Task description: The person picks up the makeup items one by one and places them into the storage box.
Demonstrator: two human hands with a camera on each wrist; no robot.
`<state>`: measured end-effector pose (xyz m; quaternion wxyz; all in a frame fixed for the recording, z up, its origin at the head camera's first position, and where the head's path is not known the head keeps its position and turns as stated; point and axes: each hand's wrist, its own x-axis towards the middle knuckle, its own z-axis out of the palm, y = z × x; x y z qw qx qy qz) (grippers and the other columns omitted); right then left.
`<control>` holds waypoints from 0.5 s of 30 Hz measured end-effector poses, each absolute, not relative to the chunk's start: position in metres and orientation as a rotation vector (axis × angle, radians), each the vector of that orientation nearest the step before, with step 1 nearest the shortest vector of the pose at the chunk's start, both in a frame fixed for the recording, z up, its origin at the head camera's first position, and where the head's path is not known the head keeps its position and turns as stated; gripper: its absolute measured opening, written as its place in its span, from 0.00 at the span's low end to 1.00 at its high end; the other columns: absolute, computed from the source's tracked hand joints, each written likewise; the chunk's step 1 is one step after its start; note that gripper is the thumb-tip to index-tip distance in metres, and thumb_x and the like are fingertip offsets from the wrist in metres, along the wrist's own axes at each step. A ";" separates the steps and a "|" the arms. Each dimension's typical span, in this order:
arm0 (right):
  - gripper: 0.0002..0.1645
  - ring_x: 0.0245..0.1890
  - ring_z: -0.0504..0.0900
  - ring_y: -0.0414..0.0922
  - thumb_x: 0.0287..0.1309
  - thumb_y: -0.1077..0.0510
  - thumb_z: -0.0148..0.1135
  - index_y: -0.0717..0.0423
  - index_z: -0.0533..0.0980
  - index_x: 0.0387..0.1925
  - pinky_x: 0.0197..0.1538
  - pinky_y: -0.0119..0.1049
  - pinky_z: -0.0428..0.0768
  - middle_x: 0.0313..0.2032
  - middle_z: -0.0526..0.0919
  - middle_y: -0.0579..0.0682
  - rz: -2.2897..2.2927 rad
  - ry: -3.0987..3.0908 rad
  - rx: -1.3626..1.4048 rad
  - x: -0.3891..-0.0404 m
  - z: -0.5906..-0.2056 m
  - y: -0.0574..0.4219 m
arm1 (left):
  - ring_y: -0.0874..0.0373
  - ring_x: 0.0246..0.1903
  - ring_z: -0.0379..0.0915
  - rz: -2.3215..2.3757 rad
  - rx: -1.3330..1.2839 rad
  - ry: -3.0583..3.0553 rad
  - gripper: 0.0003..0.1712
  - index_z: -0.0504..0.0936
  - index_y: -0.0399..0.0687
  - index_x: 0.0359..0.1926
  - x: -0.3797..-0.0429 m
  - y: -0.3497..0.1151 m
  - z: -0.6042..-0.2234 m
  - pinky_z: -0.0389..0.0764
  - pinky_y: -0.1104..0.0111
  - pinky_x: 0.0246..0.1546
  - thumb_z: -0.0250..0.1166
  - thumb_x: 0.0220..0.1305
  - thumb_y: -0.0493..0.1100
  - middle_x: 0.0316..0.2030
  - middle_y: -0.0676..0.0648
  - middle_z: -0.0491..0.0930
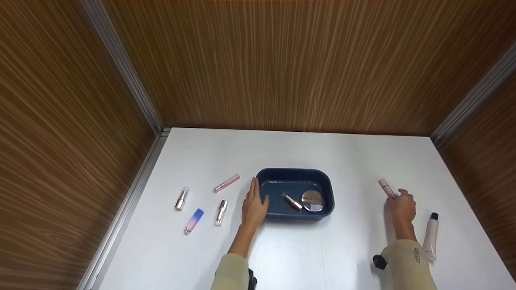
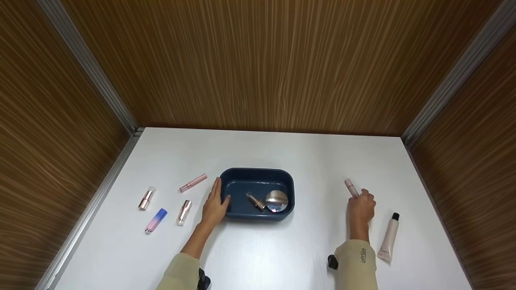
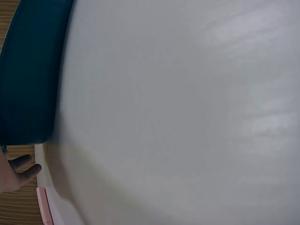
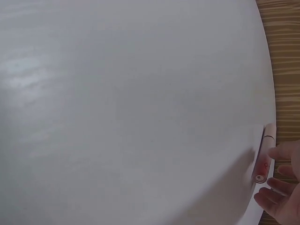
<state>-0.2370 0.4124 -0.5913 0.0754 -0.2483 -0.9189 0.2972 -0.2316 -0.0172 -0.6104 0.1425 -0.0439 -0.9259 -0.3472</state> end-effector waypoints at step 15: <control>0.23 0.42 0.71 0.68 0.55 0.67 0.52 0.76 0.66 0.52 0.42 0.57 0.70 0.42 0.71 0.75 0.810 -2.762 -0.652 -0.239 -0.598 0.412 | 0.45 0.53 0.66 -1.007 -0.123 -2.680 0.39 0.54 0.36 0.68 -0.231 -0.015 -0.608 0.73 0.55 0.42 0.58 0.60 0.44 0.67 0.41 0.53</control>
